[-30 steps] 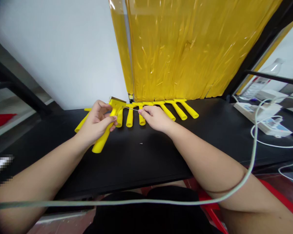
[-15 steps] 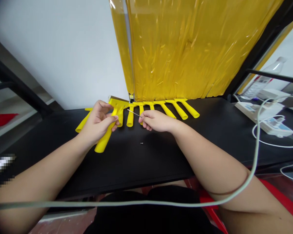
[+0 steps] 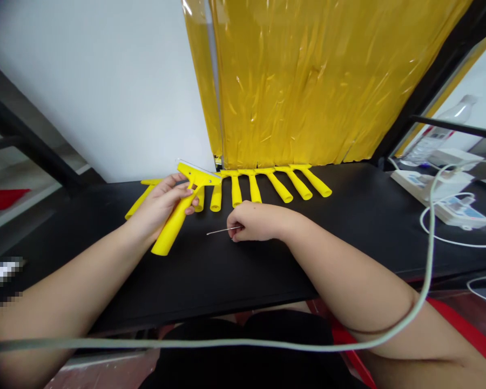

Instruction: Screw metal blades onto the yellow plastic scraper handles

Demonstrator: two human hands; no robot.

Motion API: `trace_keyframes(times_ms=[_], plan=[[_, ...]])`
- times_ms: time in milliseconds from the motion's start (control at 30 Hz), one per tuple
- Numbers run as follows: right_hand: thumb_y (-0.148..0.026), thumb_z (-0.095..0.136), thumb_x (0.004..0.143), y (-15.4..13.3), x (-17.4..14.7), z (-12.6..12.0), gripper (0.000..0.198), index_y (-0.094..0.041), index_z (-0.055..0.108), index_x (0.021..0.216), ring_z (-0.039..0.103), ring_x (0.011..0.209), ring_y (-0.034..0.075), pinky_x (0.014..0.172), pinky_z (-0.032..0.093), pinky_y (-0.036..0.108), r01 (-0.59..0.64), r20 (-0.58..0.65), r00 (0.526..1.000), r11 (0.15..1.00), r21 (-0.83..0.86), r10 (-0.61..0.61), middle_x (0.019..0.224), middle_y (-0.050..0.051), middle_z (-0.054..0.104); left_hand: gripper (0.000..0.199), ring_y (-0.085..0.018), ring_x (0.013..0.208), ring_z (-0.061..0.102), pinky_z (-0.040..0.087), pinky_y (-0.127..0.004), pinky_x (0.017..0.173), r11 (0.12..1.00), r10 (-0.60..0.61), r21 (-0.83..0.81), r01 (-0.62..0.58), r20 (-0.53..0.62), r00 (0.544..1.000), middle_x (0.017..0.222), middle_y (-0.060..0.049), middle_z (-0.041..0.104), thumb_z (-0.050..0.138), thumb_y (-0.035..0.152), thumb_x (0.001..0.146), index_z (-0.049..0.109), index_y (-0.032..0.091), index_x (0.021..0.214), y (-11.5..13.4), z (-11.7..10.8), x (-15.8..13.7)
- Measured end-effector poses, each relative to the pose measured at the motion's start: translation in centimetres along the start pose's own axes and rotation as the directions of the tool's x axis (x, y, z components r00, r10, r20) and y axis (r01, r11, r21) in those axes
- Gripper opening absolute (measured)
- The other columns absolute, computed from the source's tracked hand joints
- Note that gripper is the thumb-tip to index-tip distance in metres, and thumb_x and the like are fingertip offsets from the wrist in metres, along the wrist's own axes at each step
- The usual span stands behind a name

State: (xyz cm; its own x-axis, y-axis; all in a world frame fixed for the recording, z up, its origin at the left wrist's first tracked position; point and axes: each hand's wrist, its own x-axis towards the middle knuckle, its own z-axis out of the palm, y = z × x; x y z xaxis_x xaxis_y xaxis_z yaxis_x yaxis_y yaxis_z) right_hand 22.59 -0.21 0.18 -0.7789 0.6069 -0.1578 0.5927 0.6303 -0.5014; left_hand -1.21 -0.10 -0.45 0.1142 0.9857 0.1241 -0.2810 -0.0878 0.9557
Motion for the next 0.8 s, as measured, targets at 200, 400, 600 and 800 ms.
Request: trace_keyframes(times_ms=[200,400,600,800], plan=[[-0.028,0.072,0.091,0.9,-0.2,-0.5,0.012,-0.017,0.077,0.092,0.058,0.068,0.014,0.065,0.042,0.027,0.150,-0.389,0.917,0.981,0.122,-0.092,0.078,0.002,0.071,0.050,-0.015,0.065,0.067,0.047,-0.021,0.046,0.995,-0.095,0.019,0.094,0.107,0.990,0.092,-0.005,0.067,0.081,0.012,0.070,0.058,0.015,0.113,0.0,0.0,-0.1],[-0.037,0.073,0.091,1.0,0.5,-0.1,0.022,-0.016,0.075,0.093,0.053,0.063,0.014,0.061,0.041,0.028,0.225,-0.755,0.656,0.956,0.190,-0.004,0.075,0.002,0.066,0.055,-0.016,0.066,0.067,0.048,-0.021,0.048,0.986,-0.168,0.053,0.160,0.241,0.956,0.088,-0.004,0.069,0.081,0.016,0.075,0.055,0.017,0.123,-0.1,0.6,-1.0],[-0.040,0.073,0.091,0.2,0.6,0.2,0.024,-0.016,0.074,0.091,0.054,0.068,0.016,0.064,0.043,0.030,0.238,-0.754,0.656,0.952,0.192,-0.012,0.080,0.004,0.068,0.047,-0.016,0.070,0.068,0.050,-0.021,0.051,0.979,-0.201,0.102,0.175,0.372,0.906,0.087,-0.002,0.069,0.082,0.020,0.081,0.052,0.021,0.116,-0.3,1.3,-2.0],[-0.039,0.075,0.088,0.1,0.7,0.1,0.023,-0.016,0.073,0.088,0.053,0.068,0.016,0.065,0.043,0.030,0.228,-0.717,0.696,0.935,0.270,0.038,0.078,0.003,0.066,0.041,-0.017,0.072,0.070,0.052,-0.021,0.053,0.987,-0.139,0.131,0.095,0.386,0.912,0.086,0.001,0.067,0.078,0.019,0.085,0.050,0.023,0.115,-0.9,1.4,-2.4]])
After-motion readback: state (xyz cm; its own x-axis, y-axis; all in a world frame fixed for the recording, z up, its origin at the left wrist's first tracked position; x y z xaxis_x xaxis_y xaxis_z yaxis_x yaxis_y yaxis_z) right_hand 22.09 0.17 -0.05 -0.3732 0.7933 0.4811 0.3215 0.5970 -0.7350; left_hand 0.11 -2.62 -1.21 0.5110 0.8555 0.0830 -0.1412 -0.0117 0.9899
